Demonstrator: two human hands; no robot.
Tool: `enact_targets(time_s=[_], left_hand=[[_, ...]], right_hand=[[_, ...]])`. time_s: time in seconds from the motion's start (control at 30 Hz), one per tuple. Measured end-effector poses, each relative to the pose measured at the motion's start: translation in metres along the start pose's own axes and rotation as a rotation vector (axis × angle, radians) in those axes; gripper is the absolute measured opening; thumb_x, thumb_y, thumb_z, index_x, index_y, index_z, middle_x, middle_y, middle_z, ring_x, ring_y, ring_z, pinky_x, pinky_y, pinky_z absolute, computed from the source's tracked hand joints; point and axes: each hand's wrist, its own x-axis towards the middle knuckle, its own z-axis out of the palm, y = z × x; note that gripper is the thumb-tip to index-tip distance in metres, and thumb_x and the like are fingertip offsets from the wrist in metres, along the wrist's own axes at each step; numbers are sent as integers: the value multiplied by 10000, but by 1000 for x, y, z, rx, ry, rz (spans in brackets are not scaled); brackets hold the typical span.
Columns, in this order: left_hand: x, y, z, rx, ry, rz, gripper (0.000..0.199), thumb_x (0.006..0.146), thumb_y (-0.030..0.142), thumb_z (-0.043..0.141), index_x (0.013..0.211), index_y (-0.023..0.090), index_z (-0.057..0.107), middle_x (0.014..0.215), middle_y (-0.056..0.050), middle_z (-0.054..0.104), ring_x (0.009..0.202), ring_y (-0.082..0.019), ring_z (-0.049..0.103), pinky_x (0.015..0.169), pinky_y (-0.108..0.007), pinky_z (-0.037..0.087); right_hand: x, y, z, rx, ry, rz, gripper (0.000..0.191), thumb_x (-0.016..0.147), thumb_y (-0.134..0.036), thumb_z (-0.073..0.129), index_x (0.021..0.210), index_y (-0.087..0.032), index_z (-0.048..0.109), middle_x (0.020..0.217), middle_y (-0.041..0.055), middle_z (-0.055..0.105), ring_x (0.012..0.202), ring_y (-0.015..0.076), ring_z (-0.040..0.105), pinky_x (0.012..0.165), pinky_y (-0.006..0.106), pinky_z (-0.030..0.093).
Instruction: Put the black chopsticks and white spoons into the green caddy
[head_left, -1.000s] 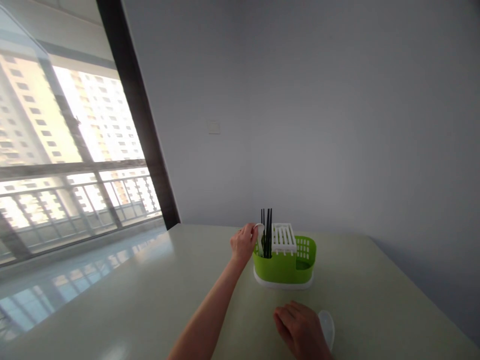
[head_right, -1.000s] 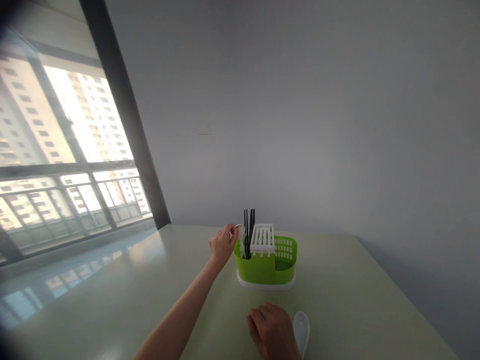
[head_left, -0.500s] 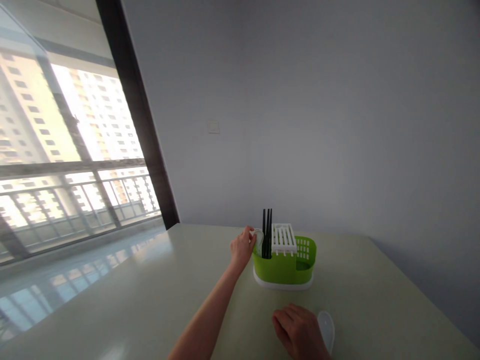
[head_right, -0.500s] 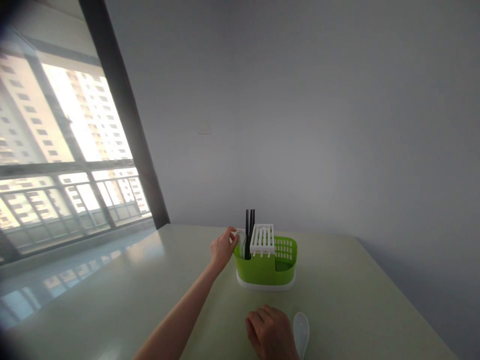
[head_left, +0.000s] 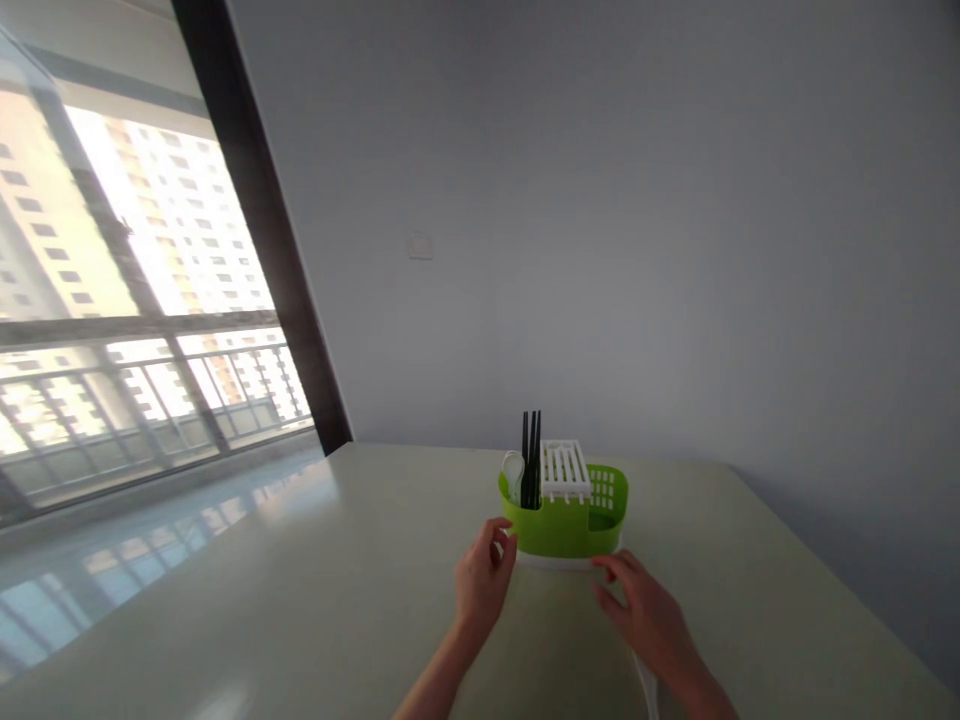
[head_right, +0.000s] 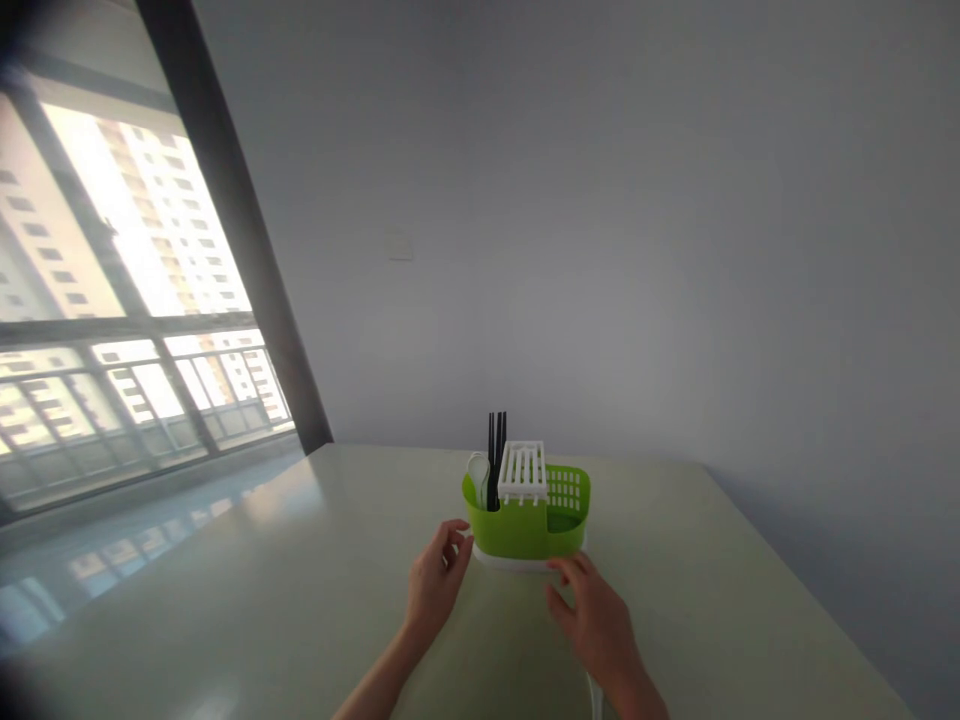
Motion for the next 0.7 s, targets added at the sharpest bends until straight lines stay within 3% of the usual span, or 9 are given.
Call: enact_targets(time_s=[0.1, 0.23, 0.37, 0.47, 0.57, 0.7], left_hand=[[-17, -4, 11, -56, -61, 2, 194, 854, 335, 401, 980, 238, 512, 672, 64, 538, 527, -72, 463, 553, -181, 339], [-24, -7, 23, -113, -106, 7, 184, 851, 312, 401, 953, 228, 528, 645, 62, 516, 517, -73, 439, 538, -179, 326], [-27, -7, 28, -124, -134, 8, 188, 842, 321, 410, 914, 219, 552, 601, 58, 490, 515, -81, 431, 529, -180, 320], [-30, -6, 29, -128, -155, 13, 189, 841, 309, 409, 904, 219, 564, 613, 48, 509, 530, -83, 443, 541, -182, 331], [-32, -5, 32, -144, -170, 29, 184, 847, 300, 407, 880, 218, 568, 602, 46, 504, 519, -80, 425, 529, -183, 325], [-35, -2, 36, -192, -173, 59, 179, 858, 295, 408, 856, 213, 567, 574, 54, 472, 504, -72, 396, 510, -179, 308]], right_hand=[[-1, 38, -21, 46, -39, 148, 346, 826, -375, 470, 1113, -201, 554, 968, 39, 582, 632, 150, 552, 630, 275, 436], [-11, 66, -31, 94, -194, 210, 333, 783, -384, 512, 1031, -190, 620, 934, 41, 637, 672, 170, 581, 667, 278, 439], [-19, 61, -26, 44, -232, 229, 221, 719, -328, 577, 873, -208, 681, 864, 44, 680, 834, 222, 613, 714, 282, 431], [-19, 51, -21, 18, -237, 229, 132, 697, -222, 551, 716, -211, 681, 707, 26, 681, 650, 190, 627, 562, 250, 419], [-14, 42, -20, 76, -208, 193, 188, 732, -176, 490, 674, -199, 667, 622, 11, 664, 449, 137, 572, 434, 220, 366], [0, 20, -23, 151, -126, 78, 210, 797, -201, 472, 783, -192, 681, 637, 11, 662, 474, 142, 580, 459, 227, 416]])
